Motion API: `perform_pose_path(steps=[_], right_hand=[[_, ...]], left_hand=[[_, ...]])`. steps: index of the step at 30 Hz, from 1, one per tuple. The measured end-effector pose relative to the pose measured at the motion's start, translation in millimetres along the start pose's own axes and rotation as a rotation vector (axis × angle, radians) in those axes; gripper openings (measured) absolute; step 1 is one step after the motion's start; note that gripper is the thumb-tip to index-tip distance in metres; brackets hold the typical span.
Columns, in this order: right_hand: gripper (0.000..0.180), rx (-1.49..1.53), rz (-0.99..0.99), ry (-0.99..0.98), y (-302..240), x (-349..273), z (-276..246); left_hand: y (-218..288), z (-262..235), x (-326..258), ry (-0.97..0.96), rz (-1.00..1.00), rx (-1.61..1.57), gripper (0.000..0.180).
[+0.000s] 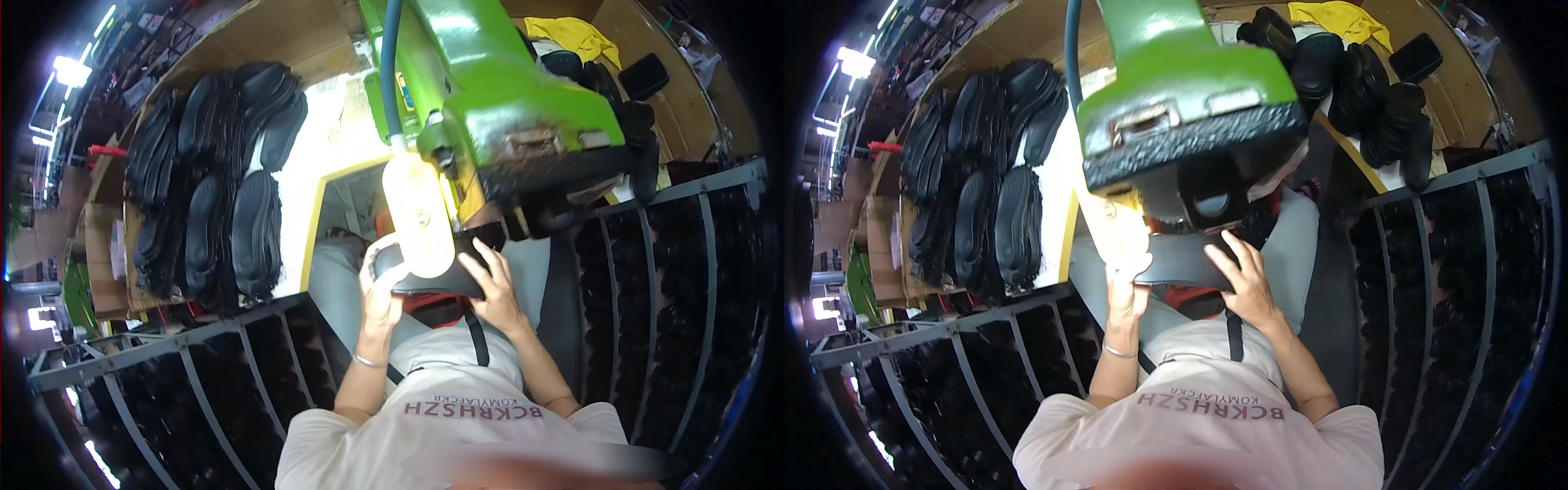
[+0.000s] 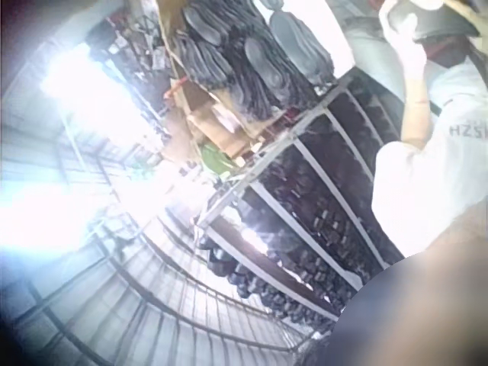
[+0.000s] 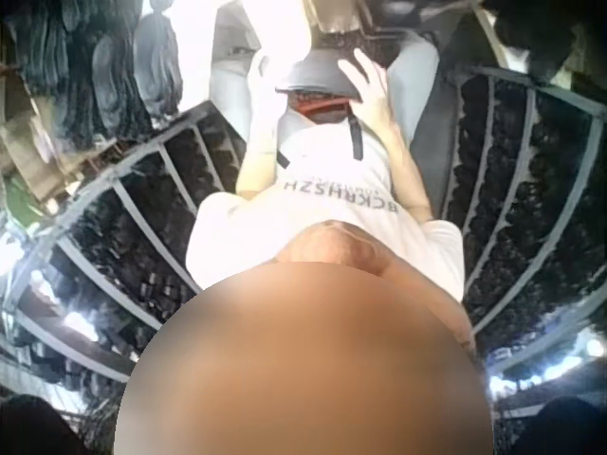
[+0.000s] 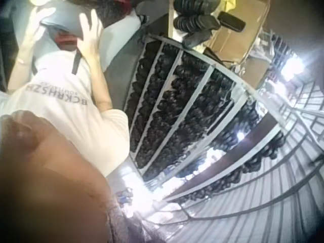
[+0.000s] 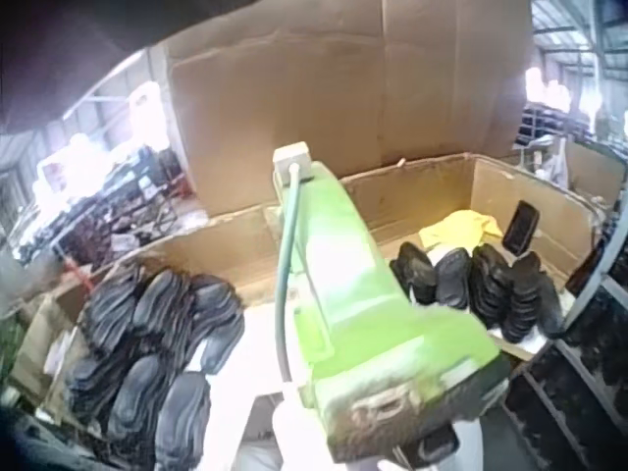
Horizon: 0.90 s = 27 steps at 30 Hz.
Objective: The recorder is using a buffing or grinding machine to smooth the edges of black shoe soles and then placing them onto storage racks.
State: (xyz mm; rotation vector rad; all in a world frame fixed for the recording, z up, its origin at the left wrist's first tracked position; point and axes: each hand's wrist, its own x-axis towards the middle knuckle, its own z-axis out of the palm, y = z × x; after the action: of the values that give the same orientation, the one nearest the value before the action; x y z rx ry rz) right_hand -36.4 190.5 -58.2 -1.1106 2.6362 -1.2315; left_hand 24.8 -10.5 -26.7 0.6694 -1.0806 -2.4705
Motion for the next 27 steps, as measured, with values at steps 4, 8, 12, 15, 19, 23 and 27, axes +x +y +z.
perform_pose_path(steps=[4, 8, 12, 15, 19, 23, 27], right_hand=[[0.043, 0.027, -0.030, 0.163, 19, -34, 2], [0.027, 1.115, 0.779, -0.137, 15, -63, -7], [0.037, 1.386, 0.722, -0.056, -2, -63, 3], [0.043, 1.588, 0.698, -0.047, -6, -56, 5], [0.047, 1.480, 0.701, 0.005, -8, -57, -7], [0.053, 1.361, 0.670, 0.265, -6, -59, -40], [0.047, 1.157, 0.581, 0.637, 13, -28, -85]], left_hand=[[-10, 9, -5, -0.145, -0.346, -0.248, 0.048], [-24, 32, -6, -0.407, -0.173, 0.556, 0.024], [-28, 75, -3, -0.362, 0.115, 0.722, 0.016], [-22, 92, 6, -0.258, 0.179, 0.746, 0.013], [-19, 87, 5, -0.218, 0.185, 0.543, 0.009], [-25, 75, -2, -0.221, 0.172, 0.443, 0.012], [-33, 76, -3, -0.257, 0.108, 0.201, 0.019]])
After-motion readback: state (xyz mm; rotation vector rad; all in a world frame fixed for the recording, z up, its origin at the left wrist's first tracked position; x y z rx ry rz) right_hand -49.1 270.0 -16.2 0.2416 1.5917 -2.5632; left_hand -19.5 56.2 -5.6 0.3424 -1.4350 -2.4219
